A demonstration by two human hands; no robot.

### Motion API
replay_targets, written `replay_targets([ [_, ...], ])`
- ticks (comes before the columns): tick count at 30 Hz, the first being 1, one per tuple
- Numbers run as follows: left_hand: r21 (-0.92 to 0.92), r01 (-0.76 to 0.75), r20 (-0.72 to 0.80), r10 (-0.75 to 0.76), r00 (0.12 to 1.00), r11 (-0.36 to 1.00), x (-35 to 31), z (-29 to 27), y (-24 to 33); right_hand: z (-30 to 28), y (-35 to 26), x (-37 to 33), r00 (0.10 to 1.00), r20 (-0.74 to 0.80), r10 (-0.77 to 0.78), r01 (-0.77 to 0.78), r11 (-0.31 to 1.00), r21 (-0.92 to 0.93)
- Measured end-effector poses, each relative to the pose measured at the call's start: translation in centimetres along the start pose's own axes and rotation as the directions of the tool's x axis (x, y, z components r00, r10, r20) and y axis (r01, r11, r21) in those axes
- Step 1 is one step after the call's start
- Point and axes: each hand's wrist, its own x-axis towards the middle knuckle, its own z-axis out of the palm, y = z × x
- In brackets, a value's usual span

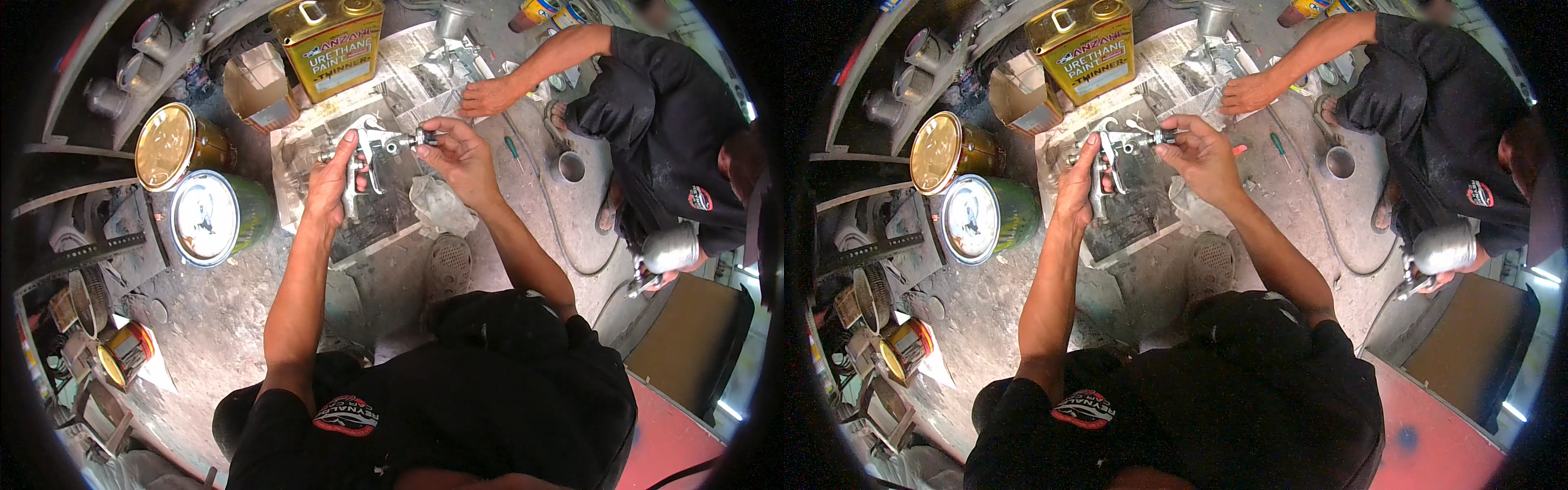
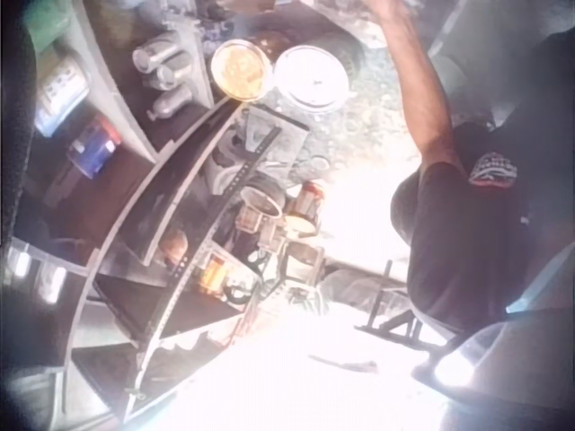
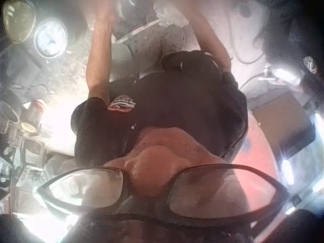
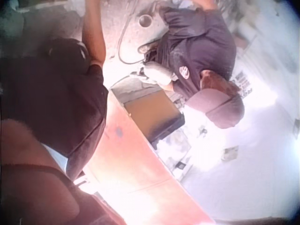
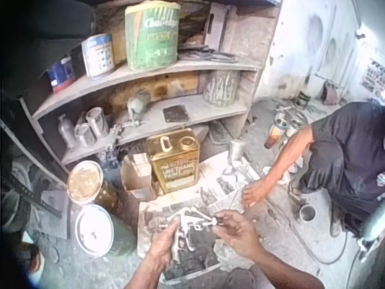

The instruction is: The person assembles a spray gun by attaching a small metal component, wiping the body with a cloth, and screwing on the paint cup. They then connect an air hose to the gun and wipe the exterior.

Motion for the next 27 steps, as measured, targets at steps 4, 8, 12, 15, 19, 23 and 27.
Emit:
replay_targets([
  [4, 0.048, 0.051, 0.041, -0.053, 0.998, 0.998, 0.0, -0.6, 0.3, -0.1, 0.6, -0.1, 0.990, 0.043, -0.132, 0.135, 0.988, -0.076],
  [8, 0.024, 0.110, 0.061, -0.112, 0.992, 0.994, 0.0, -0.7, 0.3, 0.1, 0.5, -0.2, 0.998, 0.062, -0.031, 0.037, 0.993, -0.112],
  [12, 0.090, 0.082, 0.027, -0.084, 0.996, 0.993, -0.6, -0.1, 1.0, 0.7, 0.4, -0.3, 0.997, 0.002, -0.079, 0.077, 0.967, -0.244],
  [15, 0.155, 0.060, 0.009, -0.062, 0.998, 0.986, -0.9, -0.2, 1.5, 0.6, -0.5, -0.3, 0.974, 0.082, -0.210, 0.223, 0.838, -0.498],
  [19, 0.150, 0.007, 0.013, -0.009, 1.000, 0.989, -1.0, -0.1, 1.4, 0.8, -1.2, -0.2, 0.975, 0.093, -0.202, 0.217, 0.768, -0.603],
  [23, 0.163, -0.011, 0.038, 0.005, 0.999, 0.987, -1.1, 0.1, 1.5, 0.7, -0.9, -0.3, 0.978, 0.054, -0.202, 0.188, 0.740, -0.645],
  [27, 0.198, -0.048, 0.080, 0.032, 0.996, 0.979, -1.4, 0.7, 1.3, 0.6, -1.7, -0.3, 0.944, -0.165, 0.284, -0.328, 0.791, -0.516],
])
